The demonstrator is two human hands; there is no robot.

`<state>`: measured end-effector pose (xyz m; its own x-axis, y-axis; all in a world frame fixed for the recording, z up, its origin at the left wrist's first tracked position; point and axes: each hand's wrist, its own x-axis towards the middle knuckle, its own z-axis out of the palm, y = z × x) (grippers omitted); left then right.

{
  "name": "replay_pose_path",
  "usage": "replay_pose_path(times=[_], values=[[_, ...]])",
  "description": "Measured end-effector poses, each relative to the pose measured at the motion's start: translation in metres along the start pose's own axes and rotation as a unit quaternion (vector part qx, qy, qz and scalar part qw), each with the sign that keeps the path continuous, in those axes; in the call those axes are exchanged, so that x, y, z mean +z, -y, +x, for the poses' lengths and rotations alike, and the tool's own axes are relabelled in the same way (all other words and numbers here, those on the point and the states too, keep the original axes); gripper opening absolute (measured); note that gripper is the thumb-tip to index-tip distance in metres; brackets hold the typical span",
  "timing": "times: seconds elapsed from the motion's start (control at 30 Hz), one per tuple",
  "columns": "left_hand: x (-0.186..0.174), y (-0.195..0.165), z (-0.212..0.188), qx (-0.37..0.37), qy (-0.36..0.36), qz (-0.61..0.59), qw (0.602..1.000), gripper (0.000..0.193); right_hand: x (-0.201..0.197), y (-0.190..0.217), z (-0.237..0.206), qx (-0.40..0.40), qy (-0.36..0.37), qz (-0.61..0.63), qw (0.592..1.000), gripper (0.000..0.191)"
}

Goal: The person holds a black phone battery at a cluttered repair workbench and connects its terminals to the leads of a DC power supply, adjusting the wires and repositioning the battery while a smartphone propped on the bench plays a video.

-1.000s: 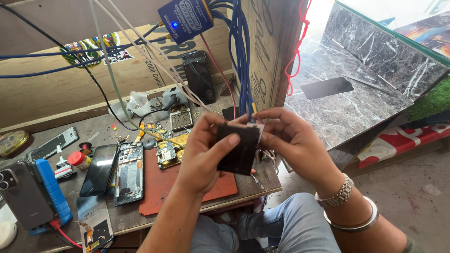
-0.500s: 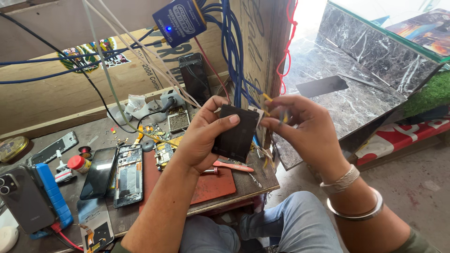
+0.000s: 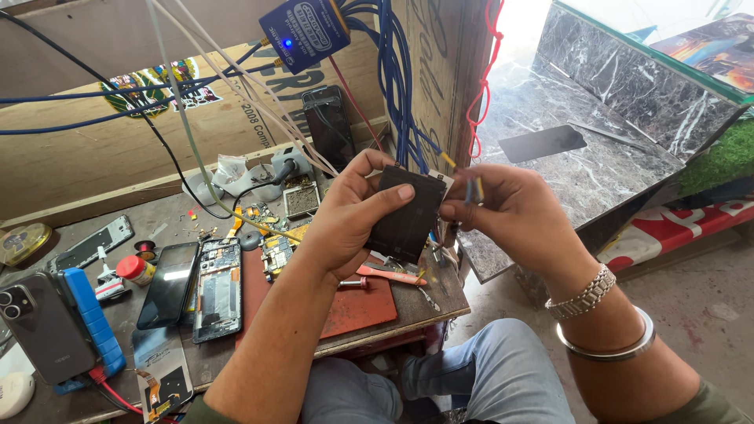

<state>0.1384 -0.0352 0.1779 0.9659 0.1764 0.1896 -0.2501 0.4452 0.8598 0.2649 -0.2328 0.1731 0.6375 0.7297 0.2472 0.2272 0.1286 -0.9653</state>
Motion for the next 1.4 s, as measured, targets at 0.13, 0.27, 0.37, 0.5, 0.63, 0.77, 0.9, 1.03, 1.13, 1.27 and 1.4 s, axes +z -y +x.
replay_pose_path(times=[0.13, 0.27, 0.37, 0.5, 0.63, 0.77, 0.9, 1.03, 1.13, 1.27, 1.4], values=[[0.002, 0.001, 0.001, 0.001, 0.002, -0.016, 1.0, 0.03, -0.002, 0.0, 0.002, -0.021, 0.003, 0.105, 0.994, 0.033], [0.0, 0.0, -0.004, -0.008, -0.001, -0.059, 0.998, 0.03, 0.0, -0.008, 0.006, 0.01, 0.029, 0.273, 0.962, 0.028], [-0.001, -0.001, -0.006, -0.003, 0.005, -0.052, 0.999, 0.029, 0.004, -0.013, 0.006, 0.069, 0.069, 0.283, 0.954, 0.031], [-0.005, -0.003, -0.009, -0.001, 0.006, -0.082, 0.997, 0.028, 0.006, -0.015, 0.005, 0.091, 0.061, 0.33, 0.938, 0.032], [-0.009, -0.003, -0.012, 0.0, 0.013, -0.12, 0.993, 0.028, 0.004, -0.017, 0.003, 0.1, 0.075, 0.367, 0.922, 0.034], [-0.011, -0.002, -0.011, 0.007, 0.017, -0.134, 0.991, 0.029, 0.001, -0.018, 0.004, 0.168, 0.045, 0.437, 0.882, 0.036], [-0.017, -0.002, -0.01, 0.02, 0.006, -0.141, 0.99, 0.029, 0.003, -0.02, 0.005, 0.105, 0.114, 0.413, 0.897, 0.042], [-0.029, -0.001, -0.013, 0.044, -0.02, -0.12, 0.992, 0.028, 0.004, -0.02, 0.0, 0.075, 0.038, 0.185, 0.979, 0.055], [-0.033, 0.0, -0.018, 0.072, -0.028, -0.066, 0.995, 0.028, 0.003, -0.02, -0.005, 0.06, 0.038, 0.171, 0.983, 0.06], [-0.025, 0.006, -0.03, 0.12, -0.072, 0.083, 0.987, 0.028, 0.0, -0.021, -0.01, 0.023, 0.028, 0.147, 0.988, 0.06], [-0.008, 0.022, -0.049, 0.119, -0.048, 0.101, 0.987, 0.025, -0.003, -0.022, -0.014, -0.024, 0.013, 0.122, 0.992, 0.06]])
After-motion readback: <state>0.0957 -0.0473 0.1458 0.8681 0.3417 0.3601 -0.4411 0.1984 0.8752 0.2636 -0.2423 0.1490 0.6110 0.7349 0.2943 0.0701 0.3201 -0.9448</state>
